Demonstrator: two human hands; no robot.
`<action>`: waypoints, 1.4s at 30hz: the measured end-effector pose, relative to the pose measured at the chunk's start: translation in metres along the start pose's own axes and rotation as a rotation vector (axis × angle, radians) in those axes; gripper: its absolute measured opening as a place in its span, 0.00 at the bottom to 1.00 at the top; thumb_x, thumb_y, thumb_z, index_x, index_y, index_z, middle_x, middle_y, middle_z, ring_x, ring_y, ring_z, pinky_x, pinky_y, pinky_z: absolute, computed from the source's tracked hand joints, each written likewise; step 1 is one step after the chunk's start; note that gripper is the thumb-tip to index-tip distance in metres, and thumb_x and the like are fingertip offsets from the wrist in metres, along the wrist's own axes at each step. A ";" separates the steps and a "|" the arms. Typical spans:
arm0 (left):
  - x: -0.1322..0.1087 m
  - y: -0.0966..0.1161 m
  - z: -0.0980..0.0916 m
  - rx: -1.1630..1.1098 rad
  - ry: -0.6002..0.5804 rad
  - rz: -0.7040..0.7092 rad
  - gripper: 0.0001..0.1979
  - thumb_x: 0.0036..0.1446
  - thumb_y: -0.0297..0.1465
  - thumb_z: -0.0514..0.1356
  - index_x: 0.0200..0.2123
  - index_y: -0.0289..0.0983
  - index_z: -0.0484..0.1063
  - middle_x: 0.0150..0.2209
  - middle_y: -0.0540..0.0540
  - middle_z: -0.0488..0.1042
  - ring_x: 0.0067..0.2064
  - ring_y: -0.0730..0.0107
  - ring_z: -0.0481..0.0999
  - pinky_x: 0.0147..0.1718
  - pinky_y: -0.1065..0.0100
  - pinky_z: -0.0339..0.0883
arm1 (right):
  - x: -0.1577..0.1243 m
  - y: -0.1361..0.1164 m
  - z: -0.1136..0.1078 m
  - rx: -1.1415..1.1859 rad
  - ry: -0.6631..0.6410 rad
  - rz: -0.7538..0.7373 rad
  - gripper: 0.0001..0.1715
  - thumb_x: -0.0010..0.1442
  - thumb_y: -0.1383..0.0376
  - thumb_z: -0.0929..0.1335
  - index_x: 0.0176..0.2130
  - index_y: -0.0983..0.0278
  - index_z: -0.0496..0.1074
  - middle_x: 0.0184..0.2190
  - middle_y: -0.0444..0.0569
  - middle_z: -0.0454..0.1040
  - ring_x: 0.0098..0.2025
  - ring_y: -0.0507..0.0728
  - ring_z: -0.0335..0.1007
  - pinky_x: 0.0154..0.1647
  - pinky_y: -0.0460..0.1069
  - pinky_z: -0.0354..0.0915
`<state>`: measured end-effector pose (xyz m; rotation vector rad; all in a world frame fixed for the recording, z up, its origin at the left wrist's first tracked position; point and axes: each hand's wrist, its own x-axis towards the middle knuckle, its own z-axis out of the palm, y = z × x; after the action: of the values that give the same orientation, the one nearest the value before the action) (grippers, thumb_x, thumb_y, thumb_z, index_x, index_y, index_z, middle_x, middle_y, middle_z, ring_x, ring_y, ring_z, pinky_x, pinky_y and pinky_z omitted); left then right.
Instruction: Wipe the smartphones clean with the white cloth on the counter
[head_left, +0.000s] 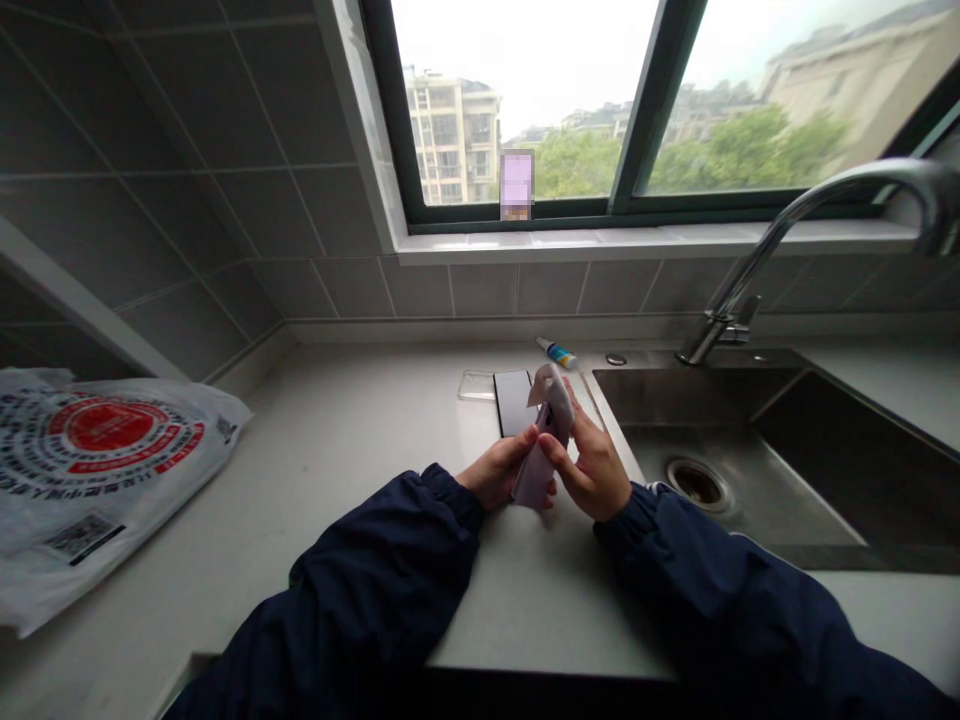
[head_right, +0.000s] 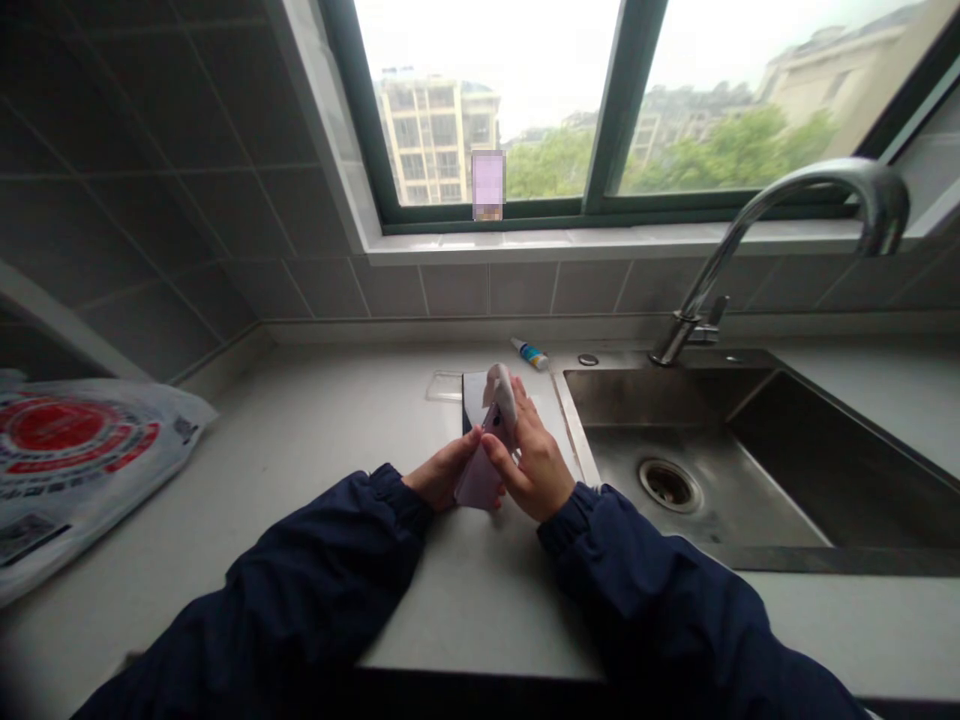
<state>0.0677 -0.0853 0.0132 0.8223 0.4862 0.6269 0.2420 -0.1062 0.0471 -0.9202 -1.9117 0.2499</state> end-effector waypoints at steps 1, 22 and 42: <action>0.000 0.000 -0.001 0.001 -0.004 0.003 0.38 0.54 0.58 0.64 0.56 0.34 0.74 0.37 0.38 0.80 0.32 0.63 0.80 0.32 0.62 0.77 | 0.000 -0.001 0.000 -0.003 -0.012 -0.002 0.43 0.71 0.56 0.65 0.76 0.57 0.44 0.76 0.53 0.46 0.76 0.67 0.43 0.74 0.67 0.51; 0.003 0.004 0.002 -0.211 0.061 0.232 0.30 0.62 0.48 0.63 0.60 0.36 0.73 0.52 0.37 0.78 0.53 0.58 0.78 0.54 0.62 0.73 | -0.002 -0.005 0.003 0.091 -0.299 -0.104 0.42 0.70 0.54 0.66 0.75 0.59 0.49 0.75 0.53 0.48 0.76 0.66 0.43 0.75 0.67 0.49; 0.002 0.000 -0.001 -0.036 0.108 0.246 0.34 0.53 0.53 0.69 0.55 0.35 0.75 0.47 0.36 0.79 0.44 0.57 0.81 0.47 0.57 0.75 | 0.000 -0.016 -0.005 0.109 -0.041 -0.065 0.23 0.71 0.59 0.64 0.62 0.58 0.71 0.65 0.56 0.70 0.66 0.65 0.67 0.67 0.62 0.66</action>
<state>0.0688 -0.0837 0.0122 0.8233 0.4742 0.9081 0.2379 -0.1184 0.0580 -0.7847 -1.9422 0.3328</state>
